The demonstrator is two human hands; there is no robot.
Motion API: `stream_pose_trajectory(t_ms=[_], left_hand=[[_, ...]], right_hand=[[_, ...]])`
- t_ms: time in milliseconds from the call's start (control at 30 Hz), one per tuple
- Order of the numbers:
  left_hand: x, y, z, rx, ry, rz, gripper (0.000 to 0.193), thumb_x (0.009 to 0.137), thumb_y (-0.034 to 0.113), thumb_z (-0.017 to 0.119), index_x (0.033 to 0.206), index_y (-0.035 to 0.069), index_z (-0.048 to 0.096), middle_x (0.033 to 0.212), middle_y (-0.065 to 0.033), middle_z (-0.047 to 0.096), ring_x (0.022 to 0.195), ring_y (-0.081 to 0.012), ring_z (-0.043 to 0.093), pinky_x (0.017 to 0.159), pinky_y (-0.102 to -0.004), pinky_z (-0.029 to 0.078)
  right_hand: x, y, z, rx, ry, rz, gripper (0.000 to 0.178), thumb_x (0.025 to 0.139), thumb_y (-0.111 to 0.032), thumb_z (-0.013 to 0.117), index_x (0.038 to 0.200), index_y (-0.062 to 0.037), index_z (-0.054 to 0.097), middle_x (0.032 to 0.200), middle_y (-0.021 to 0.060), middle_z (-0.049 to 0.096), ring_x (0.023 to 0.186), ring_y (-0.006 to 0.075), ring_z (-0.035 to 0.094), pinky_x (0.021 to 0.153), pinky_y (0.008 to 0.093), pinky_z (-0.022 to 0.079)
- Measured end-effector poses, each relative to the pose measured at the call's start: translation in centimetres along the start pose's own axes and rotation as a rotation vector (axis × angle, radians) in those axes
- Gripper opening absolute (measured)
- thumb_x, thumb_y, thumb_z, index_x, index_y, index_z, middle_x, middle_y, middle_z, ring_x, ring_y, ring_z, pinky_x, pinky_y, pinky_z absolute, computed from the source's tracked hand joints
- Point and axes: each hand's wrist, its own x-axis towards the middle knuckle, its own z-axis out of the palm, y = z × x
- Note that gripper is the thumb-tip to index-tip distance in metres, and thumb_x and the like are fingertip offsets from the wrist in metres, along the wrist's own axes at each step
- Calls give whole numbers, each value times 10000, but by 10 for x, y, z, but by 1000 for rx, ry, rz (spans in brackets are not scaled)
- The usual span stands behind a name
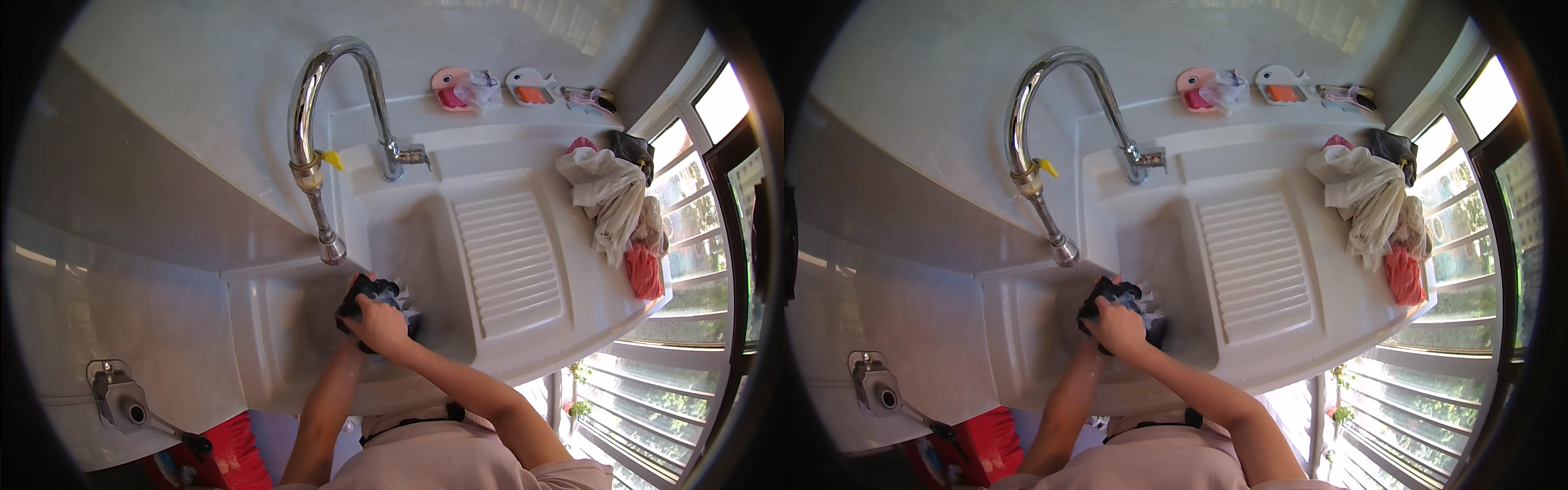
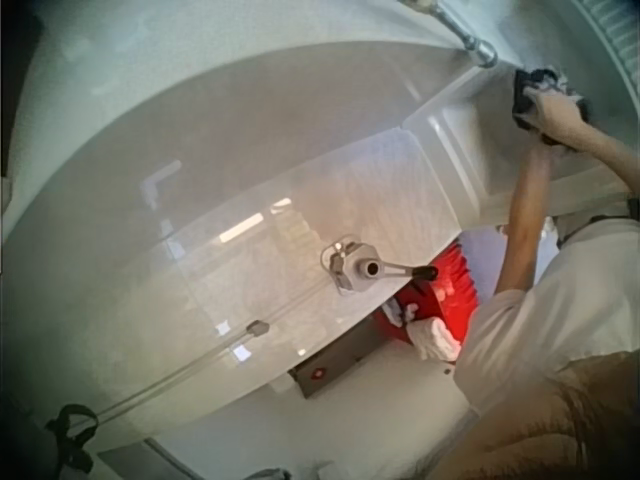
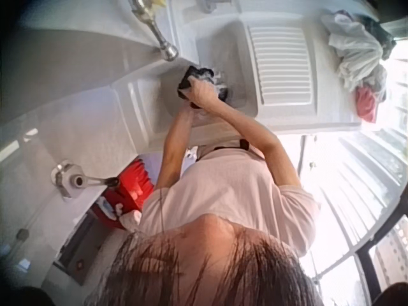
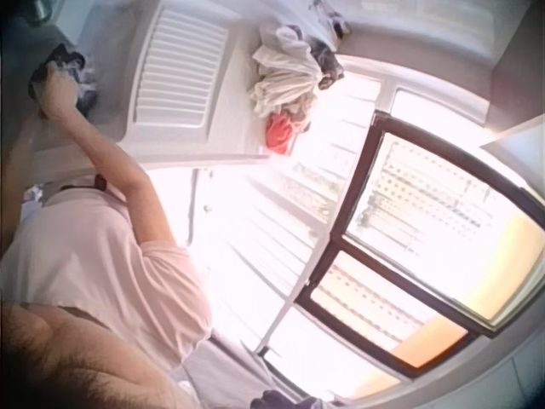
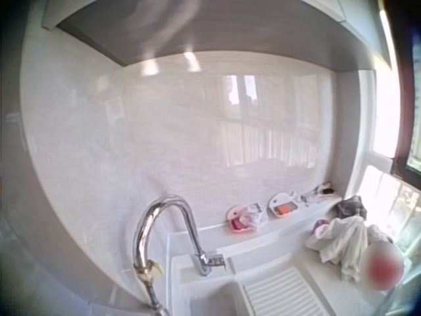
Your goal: The person washes clothes in a sink by hand, scrubbing a white garment and then a black garment under running water.
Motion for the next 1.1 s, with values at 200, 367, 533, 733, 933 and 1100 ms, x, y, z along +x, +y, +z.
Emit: stream_pose_trajectory(t_ms=[200,367,533,733,933,1100], left_hand=[[-11,-17,19,24,355,-84,497,936,445,424,1260,72,483,1209,-87,562,1062,-247,567,938,-398,449],[-24,35,22,253,556,-84,484,813,281,631,1237,74,521,1209,-101,566,1097,-255,544,948,-391,422],[-8,21,-43,888,502,-89,522,724,160,711,1195,56,511,1129,-115,561,1057,-247,522,921,-351,398],[5,20,-94,1078,1047,126,488,750,126,676,1173,-12,476,1128,-178,533,1002,-267,538,859,-368,423],[20,-19,-52,521,1026,8,497,837,384,593,1200,55,510,1190,-110,541,1063,-262,538,919,-381,414],[32,-19,-16,86,515,-143,594,831,576,527,1181,96,547,1160,-76,571,1054,-268,545,940,-393,414]], right_hand=[[61,48,7,-112,147,144,362,830,-384,570,955,-47,528,814,211,646,760,413,625,671,505,501],[88,141,22,82,223,377,486,879,-480,497,1145,-73,500,850,260,622,857,434,600,733,512,479],[67,141,40,-248,-4,37,463,876,-358,544,1283,-160,450,945,239,618,914,388,597,753,483,478],[76,162,61,-173,-79,355,339,866,-190,497,1182,-71,528,1094,179,596,946,363,596,796,482,472],[83,216,107,-10,-71,390,377,840,-233,550,1162,-39,527,1119,206,590,994,378,583,806,454,469],[72,179,122,159,8,142,468,836,-264,532,1214,-13,418,1096,278,571,974,440,568,828,491,456]])
